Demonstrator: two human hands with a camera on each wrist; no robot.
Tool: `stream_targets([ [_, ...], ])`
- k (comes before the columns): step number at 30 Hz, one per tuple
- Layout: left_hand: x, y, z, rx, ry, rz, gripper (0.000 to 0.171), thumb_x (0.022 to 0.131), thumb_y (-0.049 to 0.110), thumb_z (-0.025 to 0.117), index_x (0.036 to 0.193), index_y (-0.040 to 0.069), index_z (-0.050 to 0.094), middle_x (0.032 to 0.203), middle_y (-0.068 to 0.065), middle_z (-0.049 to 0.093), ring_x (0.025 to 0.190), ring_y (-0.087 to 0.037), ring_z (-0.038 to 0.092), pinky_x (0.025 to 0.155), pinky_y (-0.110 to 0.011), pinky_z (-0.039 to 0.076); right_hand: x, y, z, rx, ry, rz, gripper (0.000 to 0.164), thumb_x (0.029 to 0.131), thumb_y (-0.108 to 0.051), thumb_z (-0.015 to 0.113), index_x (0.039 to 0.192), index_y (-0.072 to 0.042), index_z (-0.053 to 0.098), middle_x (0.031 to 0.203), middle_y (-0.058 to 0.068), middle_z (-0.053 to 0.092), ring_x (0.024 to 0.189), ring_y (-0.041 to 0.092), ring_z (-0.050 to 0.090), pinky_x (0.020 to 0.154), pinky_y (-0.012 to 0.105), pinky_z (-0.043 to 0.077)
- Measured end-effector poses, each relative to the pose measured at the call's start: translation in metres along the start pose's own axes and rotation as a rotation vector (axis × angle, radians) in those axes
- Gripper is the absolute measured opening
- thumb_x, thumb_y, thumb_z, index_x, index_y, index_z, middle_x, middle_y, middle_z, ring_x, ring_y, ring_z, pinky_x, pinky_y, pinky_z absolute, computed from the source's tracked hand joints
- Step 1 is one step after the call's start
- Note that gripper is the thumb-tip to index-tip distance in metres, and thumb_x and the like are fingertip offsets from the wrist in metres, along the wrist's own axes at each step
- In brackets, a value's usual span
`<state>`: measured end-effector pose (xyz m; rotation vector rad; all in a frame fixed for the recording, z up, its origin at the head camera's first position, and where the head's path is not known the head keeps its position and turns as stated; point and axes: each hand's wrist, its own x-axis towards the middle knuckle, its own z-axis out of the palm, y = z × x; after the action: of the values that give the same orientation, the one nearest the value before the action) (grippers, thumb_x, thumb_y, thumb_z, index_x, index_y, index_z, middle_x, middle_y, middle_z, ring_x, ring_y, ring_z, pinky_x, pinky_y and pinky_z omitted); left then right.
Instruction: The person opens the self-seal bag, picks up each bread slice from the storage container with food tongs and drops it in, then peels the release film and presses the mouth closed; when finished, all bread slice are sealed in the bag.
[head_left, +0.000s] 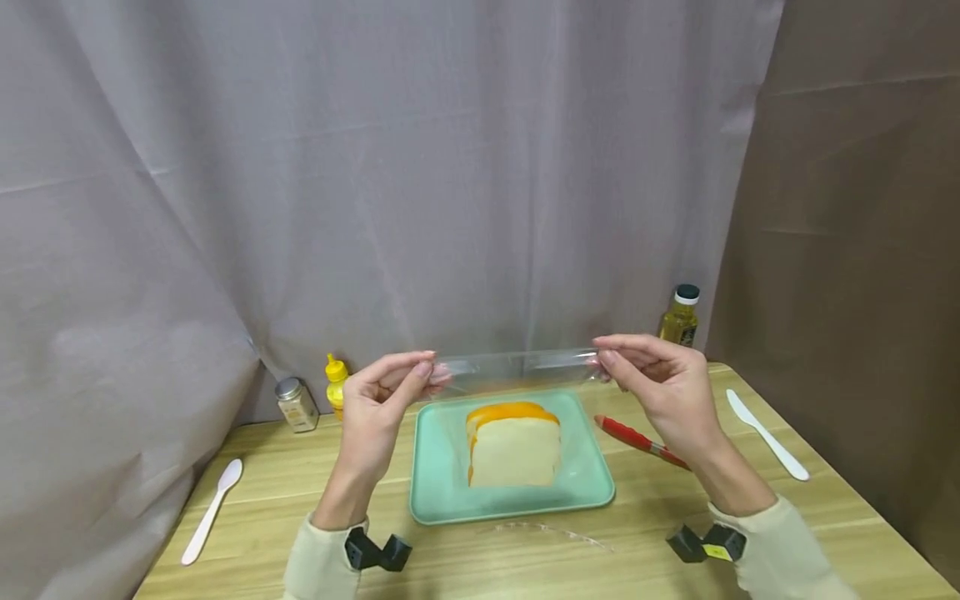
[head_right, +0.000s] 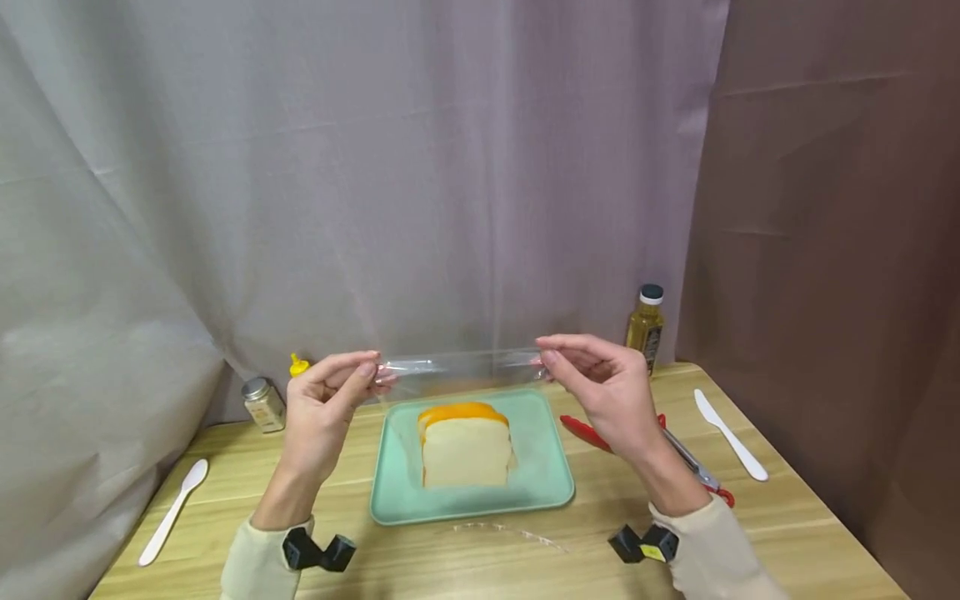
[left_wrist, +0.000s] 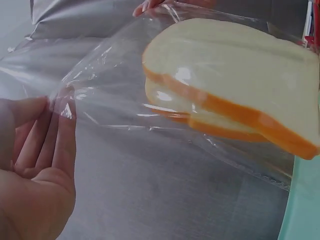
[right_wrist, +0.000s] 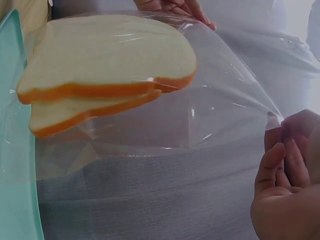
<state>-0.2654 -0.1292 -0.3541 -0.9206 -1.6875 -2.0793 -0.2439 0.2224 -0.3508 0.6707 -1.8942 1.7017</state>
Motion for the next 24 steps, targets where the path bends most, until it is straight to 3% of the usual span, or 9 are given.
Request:
stream_targets([
  [4, 0.0011, -0.001, -0.0023, -0.036, -0.055, 0.02, 0.028, 0.105, -0.003, 0.066, 0.126, -0.02, 0.064, 0.113, -0.011, 0.084, 0.104, -0.024, 0.083, 0.091, -0.047, 0.067, 0.0001, 0.001, -0.0028, 0.09, -0.032, -0.011, 0.021, 0.101, 0.009, 0.068, 0.121, 0.007, 0.074, 0.104, 0.0, 0.084, 0.087, 0.011, 0.079, 0.075, 0.02, 0.064],
  [8, 0.0014, -0.0014, -0.0045, -0.052, -0.08, 0.017, 0.026, 0.105, -0.003, 0.065, 0.13, -0.008, 0.07, 0.116, -0.017, 0.082, 0.106, -0.025, 0.082, 0.093, -0.049, 0.066, -0.0004, 0.0014, -0.0045, 0.125, -0.052, -0.012, 0.018, 0.102, 0.011, 0.065, 0.117, 0.007, 0.074, 0.105, -0.001, 0.083, 0.088, 0.013, 0.077, 0.076, 0.02, 0.064],
  [13, 0.001, -0.0004, -0.0046, -0.064, -0.09, 0.009, 0.023, 0.105, -0.005, 0.065, 0.123, -0.001, 0.078, 0.115, -0.011, 0.084, 0.105, -0.021, 0.082, 0.095, -0.047, 0.066, -0.0002, 0.0011, -0.0054, 0.18, -0.079, -0.014, 0.015, 0.102, 0.014, 0.06, 0.112, 0.01, 0.072, 0.104, 0.001, 0.082, 0.09, 0.014, 0.077, 0.08, 0.023, 0.066],
  [19, -0.0005, 0.0021, -0.0048, -0.056, -0.09, 0.005, 0.02, 0.104, -0.006, 0.063, 0.113, 0.001, 0.079, 0.113, -0.005, 0.083, 0.102, -0.017, 0.081, 0.093, -0.04, 0.067, 0.0018, 0.0039, -0.0071, 0.281, -0.156, -0.097, 0.023, 0.1, 0.022, 0.053, 0.112, 0.013, 0.071, 0.106, 0.01, 0.083, 0.094, 0.018, 0.079, 0.082, 0.026, 0.066],
  [24, -0.0008, 0.0028, -0.0058, -0.089, -0.099, -0.005, 0.026, 0.106, -0.006, 0.056, 0.115, 0.005, 0.078, 0.113, -0.004, 0.082, 0.103, -0.015, 0.079, 0.094, -0.035, 0.067, 0.002, 0.0069, -0.0091, 0.257, -0.203, -0.118, 0.028, 0.098, 0.024, 0.052, 0.112, 0.011, 0.073, 0.106, 0.009, 0.084, 0.094, 0.019, 0.08, 0.082, 0.026, 0.066],
])
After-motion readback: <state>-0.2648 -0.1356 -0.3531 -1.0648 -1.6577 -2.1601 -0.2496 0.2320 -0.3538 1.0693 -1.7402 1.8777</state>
